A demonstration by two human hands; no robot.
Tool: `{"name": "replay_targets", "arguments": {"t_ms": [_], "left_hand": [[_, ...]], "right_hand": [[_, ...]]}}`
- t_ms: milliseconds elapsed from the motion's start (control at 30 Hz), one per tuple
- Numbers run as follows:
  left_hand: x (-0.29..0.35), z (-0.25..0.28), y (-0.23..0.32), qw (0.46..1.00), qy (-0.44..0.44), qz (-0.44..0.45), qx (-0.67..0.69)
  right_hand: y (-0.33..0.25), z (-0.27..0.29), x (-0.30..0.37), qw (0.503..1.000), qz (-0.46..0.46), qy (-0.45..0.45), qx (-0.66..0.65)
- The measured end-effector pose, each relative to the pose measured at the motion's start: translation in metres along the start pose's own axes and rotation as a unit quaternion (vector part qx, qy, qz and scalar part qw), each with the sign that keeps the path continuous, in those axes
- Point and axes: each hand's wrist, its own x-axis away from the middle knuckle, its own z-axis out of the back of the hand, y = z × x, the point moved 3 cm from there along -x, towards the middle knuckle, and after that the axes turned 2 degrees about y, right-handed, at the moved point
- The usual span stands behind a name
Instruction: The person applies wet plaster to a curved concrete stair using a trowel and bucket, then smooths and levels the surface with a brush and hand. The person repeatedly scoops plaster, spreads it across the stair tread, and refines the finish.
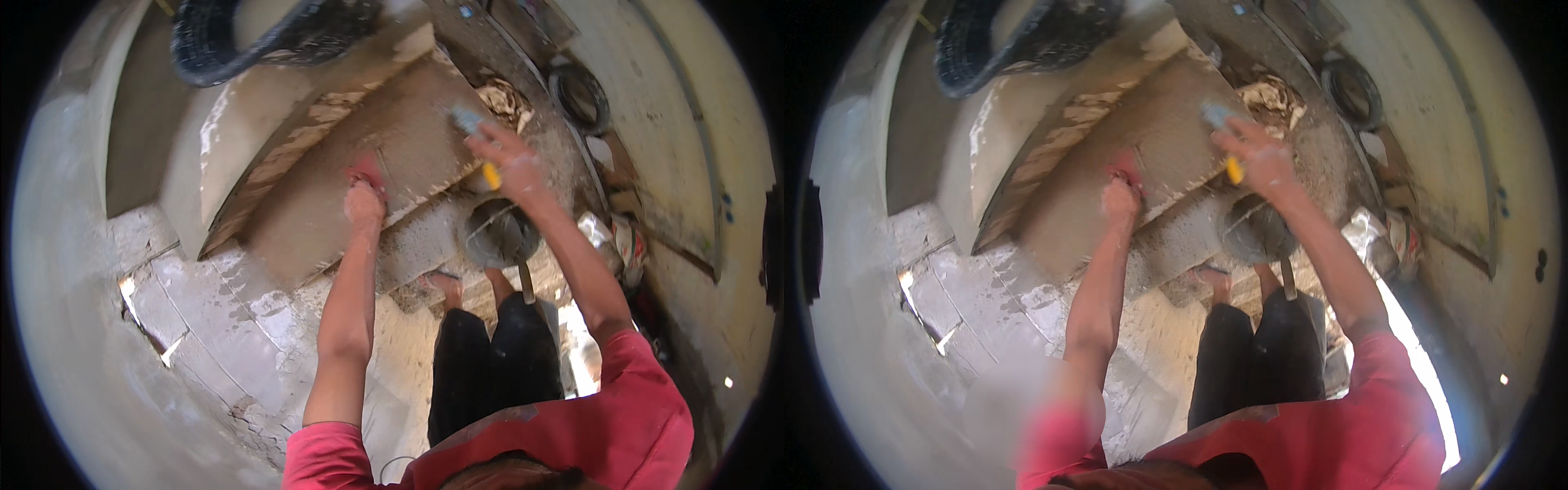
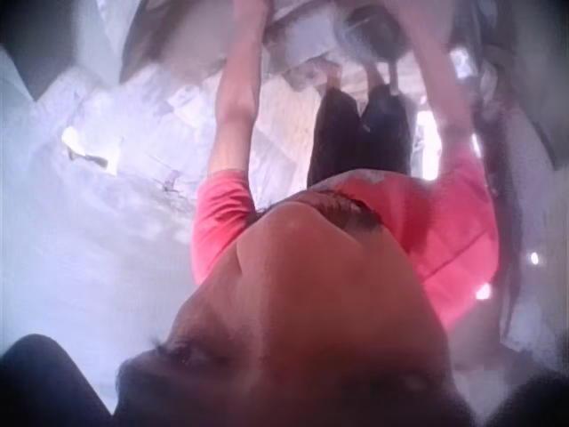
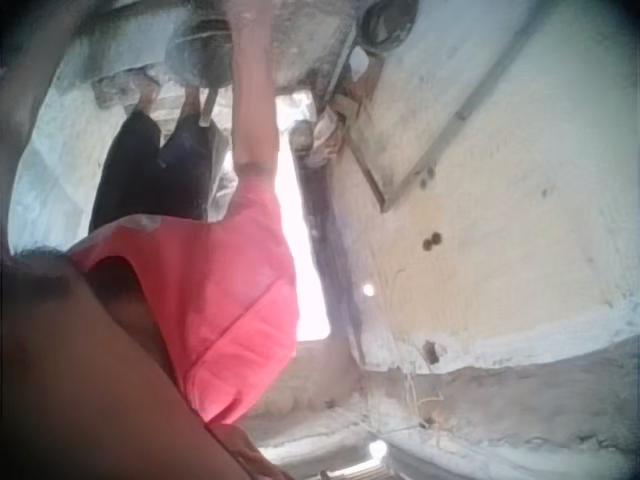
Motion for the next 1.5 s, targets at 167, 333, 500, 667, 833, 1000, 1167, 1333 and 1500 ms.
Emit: {"name": "replay_targets", "arguments": {"t_ms": [167, 333, 500, 667, 833, 1000, 1167, 1333, 1500], "left_hand": [[-0.012, -0.007, -0.006, 0.999, 0.049, -0.012, 0.009], [-0.030, -0.020, -0.006, 0.995, 0.076, -0.056, -0.009], [-0.029, -0.013, -0.005, 0.994, 0.078, 0.021, 0.079], [-0.032, -0.012, -0.004, 0.994, 0.061, -0.012, 0.092], [-0.034, -0.011, -0.002, 0.991, 0.093, -0.048, 0.084], [-0.033, -0.012, -0.004, 0.994, 0.048, -0.068, 0.066], [-0.033, -0.015, -0.004, 0.983, 0.134, -0.094, 0.087], [-0.036, -0.025, -0.004, 0.983, 0.120, -0.111, 0.085], [-0.036, -0.028, -0.002, 0.972, 0.181, -0.119, 0.091]], "right_hand": [[-0.048, -0.053, -0.052, 0.979, 0.129, -0.026, 0.155], [-0.145, 0.075, -0.144, 0.965, -0.043, -0.047, -0.256], [-0.252, 0.170, -0.283, 0.974, 0.144, -0.009, -0.176], [-0.266, 0.099, -0.375, 0.979, 0.051, -0.194, -0.040], [-0.232, 0.050, -0.412, 0.948, -0.033, -0.313, -0.041], [-0.233, 0.059, -0.417, 0.857, -0.165, -0.443, -0.204], [-0.308, 0.116, -0.346, 0.641, -0.189, -0.693, -0.271], [-0.337, 0.111, -0.252, 0.890, -0.096, -0.443, -0.038], [-0.246, 0.008, -0.200, 0.928, 0.020, -0.369, -0.052]]}}
